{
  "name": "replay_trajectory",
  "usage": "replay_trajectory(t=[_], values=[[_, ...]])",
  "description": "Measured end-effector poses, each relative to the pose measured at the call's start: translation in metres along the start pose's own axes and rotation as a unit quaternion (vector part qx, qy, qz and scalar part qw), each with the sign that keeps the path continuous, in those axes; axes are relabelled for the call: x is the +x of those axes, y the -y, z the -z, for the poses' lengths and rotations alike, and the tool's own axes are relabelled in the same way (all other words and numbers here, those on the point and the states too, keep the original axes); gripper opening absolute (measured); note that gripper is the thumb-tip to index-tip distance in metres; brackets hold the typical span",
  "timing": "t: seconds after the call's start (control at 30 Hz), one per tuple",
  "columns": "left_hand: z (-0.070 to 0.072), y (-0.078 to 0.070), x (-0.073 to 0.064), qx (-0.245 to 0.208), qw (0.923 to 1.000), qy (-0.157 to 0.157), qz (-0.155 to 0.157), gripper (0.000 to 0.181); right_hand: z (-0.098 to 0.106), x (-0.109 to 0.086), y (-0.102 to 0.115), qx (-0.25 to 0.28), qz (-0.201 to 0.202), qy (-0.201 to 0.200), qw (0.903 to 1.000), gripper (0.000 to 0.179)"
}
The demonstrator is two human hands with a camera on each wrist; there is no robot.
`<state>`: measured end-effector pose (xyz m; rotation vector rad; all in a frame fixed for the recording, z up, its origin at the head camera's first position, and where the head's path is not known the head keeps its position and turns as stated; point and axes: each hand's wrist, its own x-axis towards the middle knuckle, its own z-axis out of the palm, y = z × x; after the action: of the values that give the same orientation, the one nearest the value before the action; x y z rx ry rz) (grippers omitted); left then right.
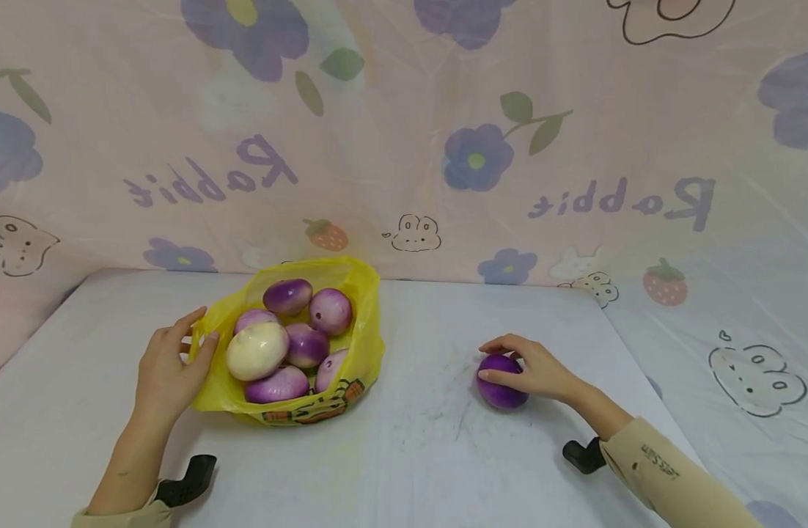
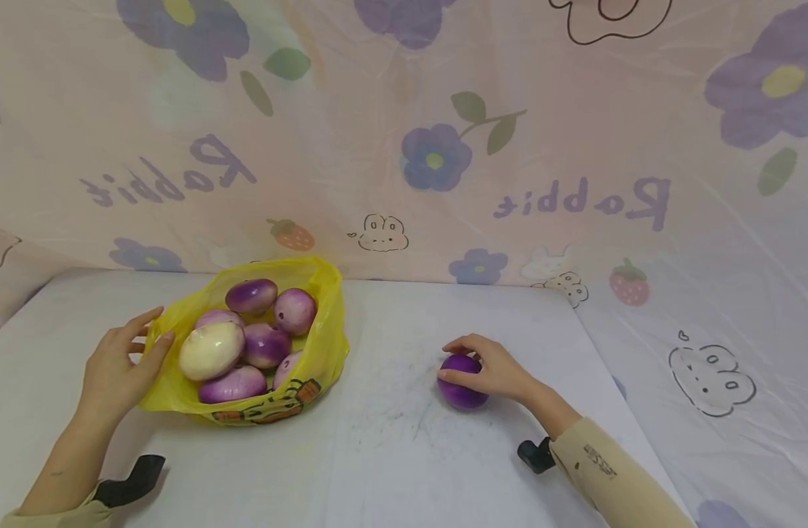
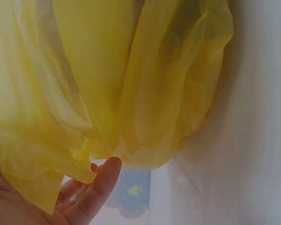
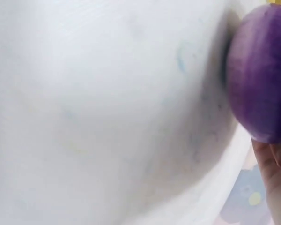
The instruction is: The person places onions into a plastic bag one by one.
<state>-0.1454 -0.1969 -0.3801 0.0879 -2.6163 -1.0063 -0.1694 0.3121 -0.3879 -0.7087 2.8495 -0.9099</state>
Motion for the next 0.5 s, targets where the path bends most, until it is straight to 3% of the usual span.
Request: replay_trajectory(t=[0.5], values=[[-0.0016,0.0021,0.0009,0.001,1.0,-0.002,0.0,0.048,-0.0101,-0.0068,-0.0072,0.026,-0.008,-0.003,0.9996,0.044]])
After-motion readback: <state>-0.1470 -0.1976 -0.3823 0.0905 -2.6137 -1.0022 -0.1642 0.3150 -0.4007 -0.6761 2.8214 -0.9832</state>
